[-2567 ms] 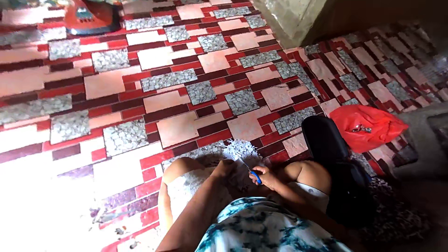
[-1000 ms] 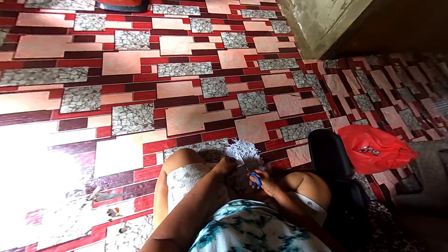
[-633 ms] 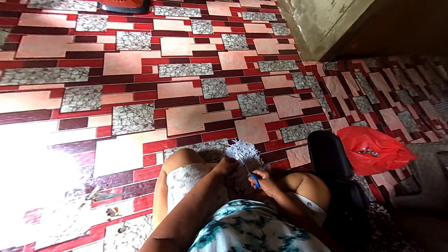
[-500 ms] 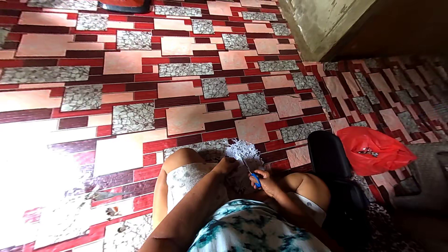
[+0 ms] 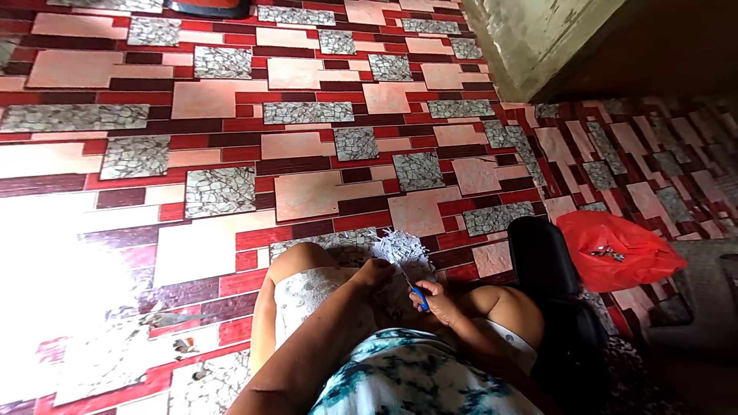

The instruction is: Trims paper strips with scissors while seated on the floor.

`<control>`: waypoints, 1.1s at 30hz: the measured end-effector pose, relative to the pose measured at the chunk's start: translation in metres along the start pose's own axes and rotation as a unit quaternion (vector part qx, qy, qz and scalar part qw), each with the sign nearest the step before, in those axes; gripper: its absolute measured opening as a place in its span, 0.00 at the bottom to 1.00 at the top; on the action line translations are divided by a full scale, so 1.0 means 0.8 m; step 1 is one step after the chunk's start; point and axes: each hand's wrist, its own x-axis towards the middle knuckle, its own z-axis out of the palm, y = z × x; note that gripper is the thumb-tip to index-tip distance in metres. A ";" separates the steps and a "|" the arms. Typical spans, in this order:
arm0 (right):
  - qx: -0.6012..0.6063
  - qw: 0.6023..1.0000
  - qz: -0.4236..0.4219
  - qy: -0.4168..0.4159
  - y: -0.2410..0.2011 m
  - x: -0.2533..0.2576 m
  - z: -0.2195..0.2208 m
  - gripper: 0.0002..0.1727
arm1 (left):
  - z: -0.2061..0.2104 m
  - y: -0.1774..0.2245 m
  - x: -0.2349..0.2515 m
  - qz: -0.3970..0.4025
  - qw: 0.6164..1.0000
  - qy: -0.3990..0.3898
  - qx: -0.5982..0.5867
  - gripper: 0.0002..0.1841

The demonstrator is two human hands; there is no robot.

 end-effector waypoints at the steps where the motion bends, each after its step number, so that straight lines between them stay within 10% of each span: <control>1: -0.001 1.000 -0.002 -0.002 0.001 0.000 -0.001 0.11 | 0.000 0.000 0.000 0.000 1.000 0.000 0.002 0.12; 33: 0.041 0.998 0.047 0.005 0.004 0.002 -0.009 0.11 | 0.002 0.004 -0.003 -0.034 0.993 0.047 -0.098 0.08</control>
